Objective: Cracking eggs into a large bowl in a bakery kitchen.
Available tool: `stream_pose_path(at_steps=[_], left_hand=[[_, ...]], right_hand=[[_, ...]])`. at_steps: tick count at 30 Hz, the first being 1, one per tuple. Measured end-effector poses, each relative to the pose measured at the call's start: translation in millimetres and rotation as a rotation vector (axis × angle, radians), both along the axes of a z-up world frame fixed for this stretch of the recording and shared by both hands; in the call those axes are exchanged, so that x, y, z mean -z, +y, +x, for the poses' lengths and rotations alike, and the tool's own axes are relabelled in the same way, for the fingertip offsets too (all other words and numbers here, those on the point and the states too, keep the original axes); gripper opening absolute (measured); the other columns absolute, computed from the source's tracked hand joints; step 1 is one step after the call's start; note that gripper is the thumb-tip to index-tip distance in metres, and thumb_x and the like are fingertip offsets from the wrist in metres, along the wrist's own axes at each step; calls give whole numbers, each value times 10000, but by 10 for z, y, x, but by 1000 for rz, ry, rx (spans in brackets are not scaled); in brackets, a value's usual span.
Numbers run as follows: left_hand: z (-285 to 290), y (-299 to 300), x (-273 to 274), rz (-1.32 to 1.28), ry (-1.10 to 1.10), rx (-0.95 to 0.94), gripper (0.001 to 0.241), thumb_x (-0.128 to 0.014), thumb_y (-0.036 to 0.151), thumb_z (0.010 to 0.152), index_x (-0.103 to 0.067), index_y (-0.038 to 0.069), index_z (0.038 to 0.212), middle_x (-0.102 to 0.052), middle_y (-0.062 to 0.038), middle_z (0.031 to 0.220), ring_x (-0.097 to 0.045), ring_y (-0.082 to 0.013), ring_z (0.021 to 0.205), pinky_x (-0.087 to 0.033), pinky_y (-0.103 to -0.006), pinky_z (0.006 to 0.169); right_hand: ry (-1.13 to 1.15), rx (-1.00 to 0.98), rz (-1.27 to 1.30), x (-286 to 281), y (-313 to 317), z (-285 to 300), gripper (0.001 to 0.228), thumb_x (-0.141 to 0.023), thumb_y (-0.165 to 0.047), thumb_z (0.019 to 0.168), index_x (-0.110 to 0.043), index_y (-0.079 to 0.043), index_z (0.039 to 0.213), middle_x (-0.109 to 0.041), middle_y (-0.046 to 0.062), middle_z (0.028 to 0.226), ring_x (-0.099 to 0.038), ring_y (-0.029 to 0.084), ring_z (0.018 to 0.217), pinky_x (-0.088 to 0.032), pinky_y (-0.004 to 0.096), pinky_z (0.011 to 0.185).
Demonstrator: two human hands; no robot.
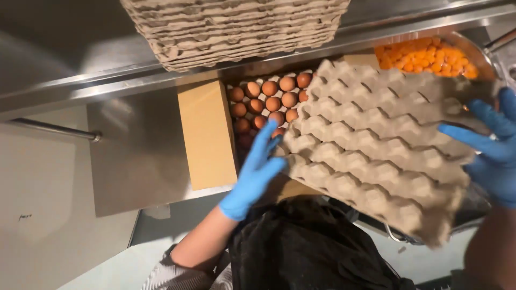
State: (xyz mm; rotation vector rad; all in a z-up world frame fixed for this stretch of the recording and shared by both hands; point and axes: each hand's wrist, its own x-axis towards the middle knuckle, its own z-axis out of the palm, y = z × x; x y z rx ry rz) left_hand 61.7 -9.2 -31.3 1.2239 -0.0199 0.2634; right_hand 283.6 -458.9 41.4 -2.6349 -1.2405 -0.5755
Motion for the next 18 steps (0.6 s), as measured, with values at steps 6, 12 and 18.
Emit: stream_pose_path(at_steps=[6, 12, 18], left_hand=[[197, -298, -85, 595, 216, -28, 920, -787, 305, 899, -279, 96, 1638, -214, -266, 1707, -301, -417, 1558, -341, -443, 1205], [264, -200, -118, 697, 204, 23, 974, -791, 355, 881, -239, 84, 1637, -349, -261, 1642, -419, -433, 1490, -377, -449, 1185], [116, 230, -200, 889, 18, 96, 1043, -757, 489, 863, -216, 38, 1633, -293, -287, 1656, -334, -479, 1500, -316, -495, 1189]], right_hand=[[-3, 193, -47, 25, 346, -916, 557, -673, 5, 838, -702, -205, 1354, -618, 135, 1405, -554, 394, 1336, -480, 447, 1129], [-63, 122, -90, 140, 1343, -1627, 673, -730, -513, 810, -636, -84, 1319, -590, 179, 1348, -595, 417, 1218, -419, 579, 1067], [-225, 303, -41, 207, 755, -1424, 638, -732, -469, 888, -695, -47, 1365, -626, 145, 1096, -587, 331, 908, -459, 496, 866]])
